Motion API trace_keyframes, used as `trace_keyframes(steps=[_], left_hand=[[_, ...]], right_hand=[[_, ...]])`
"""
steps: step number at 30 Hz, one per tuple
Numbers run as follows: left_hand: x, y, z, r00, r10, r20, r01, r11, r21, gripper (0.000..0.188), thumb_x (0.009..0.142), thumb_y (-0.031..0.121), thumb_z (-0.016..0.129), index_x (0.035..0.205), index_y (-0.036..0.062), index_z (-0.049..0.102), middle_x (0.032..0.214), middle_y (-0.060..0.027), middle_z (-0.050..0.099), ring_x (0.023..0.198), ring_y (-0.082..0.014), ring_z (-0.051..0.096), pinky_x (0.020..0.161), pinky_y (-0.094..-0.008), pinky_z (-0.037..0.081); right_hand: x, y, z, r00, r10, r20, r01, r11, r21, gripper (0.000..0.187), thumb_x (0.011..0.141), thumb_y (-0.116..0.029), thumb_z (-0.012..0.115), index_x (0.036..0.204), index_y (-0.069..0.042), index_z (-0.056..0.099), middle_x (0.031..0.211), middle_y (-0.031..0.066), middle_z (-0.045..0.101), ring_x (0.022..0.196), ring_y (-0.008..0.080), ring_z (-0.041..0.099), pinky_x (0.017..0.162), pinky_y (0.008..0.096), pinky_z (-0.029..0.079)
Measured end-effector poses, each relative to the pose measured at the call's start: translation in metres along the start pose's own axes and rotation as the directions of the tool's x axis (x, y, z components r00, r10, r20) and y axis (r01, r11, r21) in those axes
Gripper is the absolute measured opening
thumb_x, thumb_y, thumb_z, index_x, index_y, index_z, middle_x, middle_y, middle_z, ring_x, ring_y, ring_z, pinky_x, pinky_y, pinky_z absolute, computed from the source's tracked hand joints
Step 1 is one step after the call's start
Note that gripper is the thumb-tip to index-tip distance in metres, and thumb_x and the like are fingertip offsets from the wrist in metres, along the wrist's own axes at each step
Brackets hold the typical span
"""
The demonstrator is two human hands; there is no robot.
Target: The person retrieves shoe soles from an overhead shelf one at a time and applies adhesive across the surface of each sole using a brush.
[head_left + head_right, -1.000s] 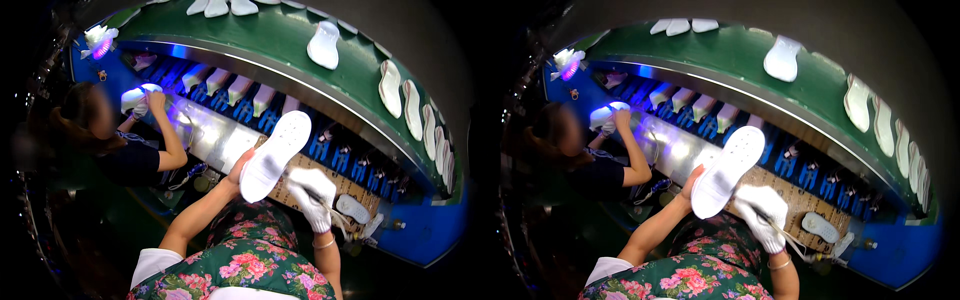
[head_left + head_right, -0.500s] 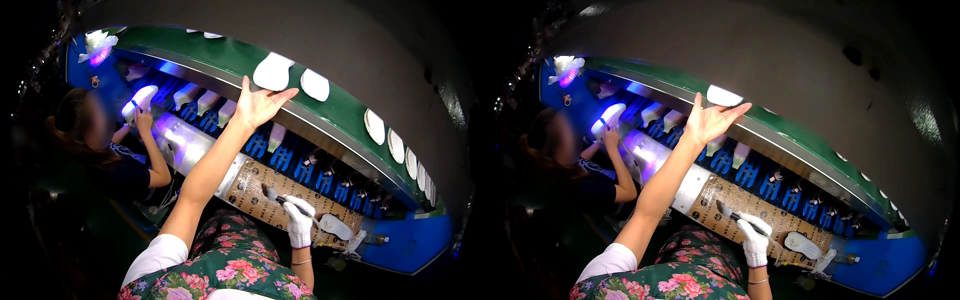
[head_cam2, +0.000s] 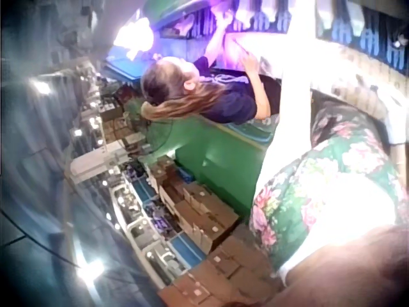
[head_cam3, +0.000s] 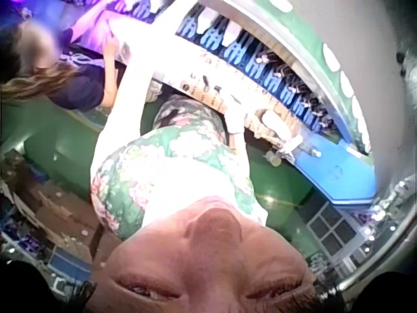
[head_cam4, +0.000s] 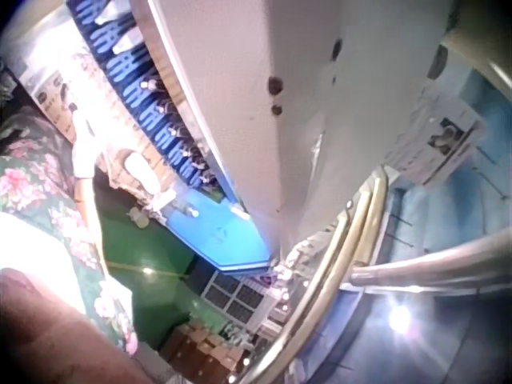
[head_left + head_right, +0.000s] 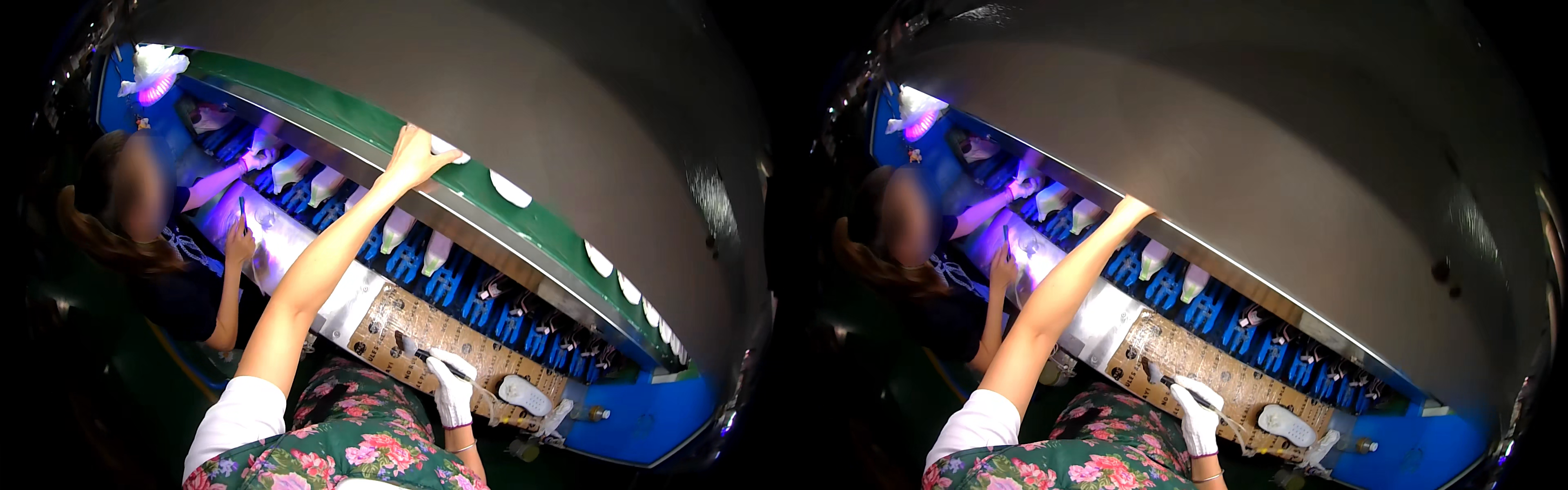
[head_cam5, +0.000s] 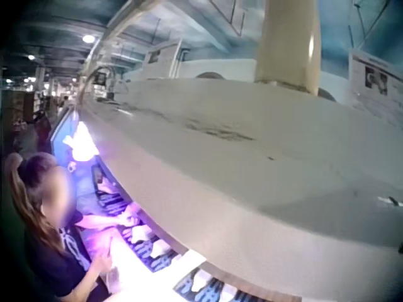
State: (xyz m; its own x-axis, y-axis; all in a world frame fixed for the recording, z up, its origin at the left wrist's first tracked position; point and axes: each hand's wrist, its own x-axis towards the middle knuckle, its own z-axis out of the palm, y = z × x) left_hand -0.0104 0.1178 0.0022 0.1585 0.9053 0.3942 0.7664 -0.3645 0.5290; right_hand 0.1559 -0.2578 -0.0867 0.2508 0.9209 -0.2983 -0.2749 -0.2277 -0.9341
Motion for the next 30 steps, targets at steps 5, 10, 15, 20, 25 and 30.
trace_keyframes(steps=[5,10,15,20,25,30], left_hand=[[0.07,-0.034,-0.011,0.997,-0.051,-0.058,0.057,0.992,0.113,0.054,0.078,0.023,0.075,0.125,0.0048,0.056,0.113,-0.0202,0.059,0.104,-0.0352,0.057,0.092,-0.0446,0.047],[0.11,-0.078,-0.042,0.981,-0.111,-0.158,0.141,0.972,0.19,0.047,0.08,0.021,0.073,0.122,0.0064,0.06,0.114,-0.0187,0.06,0.103,-0.0357,0.058,0.091,-0.044,0.049],[0.093,-0.127,-0.074,0.965,-0.119,-0.233,0.167,0.965,0.2,0.04,0.081,0.019,0.071,0.119,0.008,0.063,0.115,-0.0173,0.06,0.102,-0.0362,0.06,0.09,-0.0435,0.05],[0.043,-0.164,-0.115,0.939,0.133,-0.317,-0.059,0.971,0.233,0.031,0.083,0.015,0.069,0.113,0.0108,0.069,0.114,-0.0156,0.061,0.1,-0.0349,0.062,0.089,-0.0419,0.051],[-0.049,-0.116,-0.15,0.95,-0.055,-0.309,-0.125,0.836,-0.534,0.021,0.083,-0.001,0.064,0.104,0.0008,0.066,0.105,-0.0077,0.055,0.095,-0.0213,0.062,0.086,-0.031,0.053],[-0.159,-0.094,-0.168,0.66,0.195,-0.725,-0.369,0.925,-0.087,0.03,0.083,-0.001,0.06,0.112,0.0007,0.054,0.115,-0.0119,0.055,0.108,-0.0214,0.056,0.097,-0.0359,0.047]], right_hand=[[0.004,0.011,-0.009,0.991,0.02,-0.129,-0.005,0.993,0.118,0.022,0.079,0.006,0.071,0.101,0.006,0.07,0.094,0.013,0.071,0.074,0.0171,0.066,0.065,0.0251,0.053],[0.009,0.006,-0.008,0.976,0.092,-0.198,-0.046,0.974,0.221,0.026,0.081,0.005,0.069,0.106,0.005,0.067,0.095,0.0133,0.07,0.072,0.0189,0.066,0.062,0.0266,0.054],[0.018,0.001,-0.005,0.976,0.039,-0.215,0.009,0.976,0.216,0.024,0.082,0.004,0.068,0.106,0.006,0.066,0.094,0.0149,0.07,0.071,0.0188,0.066,0.063,0.0262,0.054],[0.021,-0.008,0.005,0.988,0.038,-0.151,-0.007,0.98,0.2,0.024,0.082,0.004,0.067,0.106,0.005,0.067,0.097,0.0136,0.07,0.074,0.0182,0.066,0.063,0.0256,0.053],[0.029,0.001,-0.012,0.995,0.055,-0.089,-0.029,0.963,0.268,0.026,0.083,0.002,0.068,0.108,0.005,0.066,0.099,0.0149,0.07,0.072,0.0182,0.065,0.062,0.0269,0.053],[0.025,-0.021,-0.013,0.997,0.005,-0.08,0.026,0.925,0.378,0.026,0.084,0.001,0.065,0.11,0.007,0.064,0.106,0.0176,0.069,0.076,0.0187,0.064,0.064,0.0266,0.051]])
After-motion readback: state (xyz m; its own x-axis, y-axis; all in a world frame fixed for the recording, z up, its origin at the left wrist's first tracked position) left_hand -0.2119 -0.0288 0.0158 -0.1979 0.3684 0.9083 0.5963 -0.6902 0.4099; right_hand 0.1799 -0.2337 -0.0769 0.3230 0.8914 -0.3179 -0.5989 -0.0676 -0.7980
